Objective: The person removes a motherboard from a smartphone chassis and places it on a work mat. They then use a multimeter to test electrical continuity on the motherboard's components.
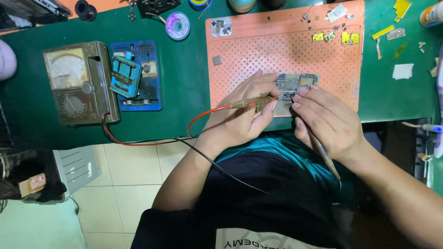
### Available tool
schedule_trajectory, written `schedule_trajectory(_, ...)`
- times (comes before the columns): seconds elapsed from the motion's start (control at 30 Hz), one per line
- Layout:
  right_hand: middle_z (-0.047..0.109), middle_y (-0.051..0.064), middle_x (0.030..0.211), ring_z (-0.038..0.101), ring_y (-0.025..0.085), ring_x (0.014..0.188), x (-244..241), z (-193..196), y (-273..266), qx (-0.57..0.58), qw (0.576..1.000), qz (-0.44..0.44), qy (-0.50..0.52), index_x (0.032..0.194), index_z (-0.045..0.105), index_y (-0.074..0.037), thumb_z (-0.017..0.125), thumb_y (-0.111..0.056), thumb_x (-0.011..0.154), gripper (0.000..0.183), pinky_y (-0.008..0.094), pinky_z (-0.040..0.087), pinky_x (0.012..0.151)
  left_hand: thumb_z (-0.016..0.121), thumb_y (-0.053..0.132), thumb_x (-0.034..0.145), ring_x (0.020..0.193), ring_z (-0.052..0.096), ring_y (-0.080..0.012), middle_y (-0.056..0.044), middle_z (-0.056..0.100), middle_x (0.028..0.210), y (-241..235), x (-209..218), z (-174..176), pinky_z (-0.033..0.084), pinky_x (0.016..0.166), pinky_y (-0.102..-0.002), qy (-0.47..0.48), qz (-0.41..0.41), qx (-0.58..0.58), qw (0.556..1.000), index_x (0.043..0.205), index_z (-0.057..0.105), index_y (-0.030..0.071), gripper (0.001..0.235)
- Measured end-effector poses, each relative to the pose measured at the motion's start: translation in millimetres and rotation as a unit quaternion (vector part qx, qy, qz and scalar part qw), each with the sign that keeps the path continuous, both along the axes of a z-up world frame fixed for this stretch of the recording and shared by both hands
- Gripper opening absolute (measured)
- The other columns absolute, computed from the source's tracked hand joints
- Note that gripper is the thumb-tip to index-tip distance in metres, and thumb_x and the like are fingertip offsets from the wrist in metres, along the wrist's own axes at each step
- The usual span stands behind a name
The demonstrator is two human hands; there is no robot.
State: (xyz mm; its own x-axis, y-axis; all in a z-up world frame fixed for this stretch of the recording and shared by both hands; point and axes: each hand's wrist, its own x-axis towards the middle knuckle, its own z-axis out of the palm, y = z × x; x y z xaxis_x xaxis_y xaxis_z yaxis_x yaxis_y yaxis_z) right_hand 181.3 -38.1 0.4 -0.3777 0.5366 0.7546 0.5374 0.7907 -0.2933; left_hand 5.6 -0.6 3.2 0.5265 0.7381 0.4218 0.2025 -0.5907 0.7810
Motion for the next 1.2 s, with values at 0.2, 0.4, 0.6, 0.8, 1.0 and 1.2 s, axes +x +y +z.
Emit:
schedule_trajectory(0.2, 0.061, 0.024, 0.086, 0.061, 0.038, 0.085, 4.6, 11.2, -5.9, -0.053, 0.995, 0.006, -0.086, 0.085, 0.057, 0.012, 0.051, -0.003, 0.082, 0.016, 0.045, 0.049, 0.083, 0.043, 0.007, 0.089, 0.112, 0.048, -0.0333, -0.008, 0.047, 0.103, -0.2, -6.4, 1.3, 0.039, 0.101, -0.047, 0.023, -0.046, -0.001, 0.999, 0.104, 0.040, 0.000, 0.017)
schedule_trajectory(0.4, 0.062, 0.025, 0.086, 0.062, 0.039, 0.084, 3.0, 10.8, -6.3, -0.048, 0.995, 0.007, -0.087, 0.084, 0.057, 0.013, 0.051, -0.002, 0.082, 0.016, 0.045, 0.049, 0.083, 0.043, 0.007, 0.089, 0.111, 0.048, -0.0314, -0.008, 0.047, 0.102, 0.4, -7.7, 5.3, 0.044, 0.094, -0.041, 0.022, -0.047, -0.013, 0.999, 0.103, 0.041, 0.002, 0.015)
schedule_trajectory(0.6, 0.062, 0.025, 0.086, 0.062, 0.039, 0.085, 3.6, 9.2, -6.2, -0.050, 0.995, 0.010, -0.082, 0.084, 0.057, 0.013, 0.050, -0.003, 0.083, 0.018, 0.045, 0.049, 0.082, 0.041, 0.010, 0.090, 0.113, 0.047, -0.0311, -0.008, 0.048, 0.103, 0.0, -7.3, 3.1, 0.041, 0.098, -0.042, 0.027, -0.044, -0.022, 0.998, 0.105, 0.040, 0.003, 0.016)
schedule_trajectory(0.8, 0.061, 0.026, 0.085, 0.062, 0.039, 0.084, 4.1, 8.9, -5.9, -0.048, 0.996, 0.010, -0.073, 0.083, 0.057, 0.014, 0.050, -0.002, 0.082, 0.017, 0.044, 0.049, 0.082, 0.041, 0.009, 0.090, 0.113, 0.047, -0.0303, -0.007, 0.048, 0.102, -0.6, -7.1, 2.0, 0.039, 0.102, -0.045, 0.032, -0.042, -0.005, 0.999, 0.105, 0.040, 0.002, 0.017)
schedule_trajectory(1.0, 0.061, 0.026, 0.086, 0.062, 0.039, 0.085, 4.2, 10.4, -5.8, -0.049, 0.996, 0.011, -0.079, 0.084, 0.057, 0.013, 0.050, -0.003, 0.083, 0.017, 0.044, 0.049, 0.082, 0.042, 0.009, 0.090, 0.113, 0.047, -0.0300, -0.008, 0.048, 0.104, -0.6, -7.3, 1.4, 0.037, 0.104, -0.045, 0.033, -0.042, -0.007, 0.999, 0.106, 0.040, 0.002, 0.018)
schedule_trajectory(1.2, 0.061, 0.023, 0.085, 0.062, 0.038, 0.084, 6.1, 9.3, -6.3, -0.042, 0.996, 0.004, -0.078, 0.084, 0.057, 0.012, 0.050, -0.004, 0.082, 0.017, 0.044, 0.050, 0.082, 0.041, 0.008, 0.089, 0.113, 0.047, -0.0332, -0.009, 0.047, 0.102, 0.6, -6.0, 5.0, 0.039, 0.100, -0.046, 0.025, -0.055, -0.002, 0.998, 0.103, 0.040, 0.000, 0.016)
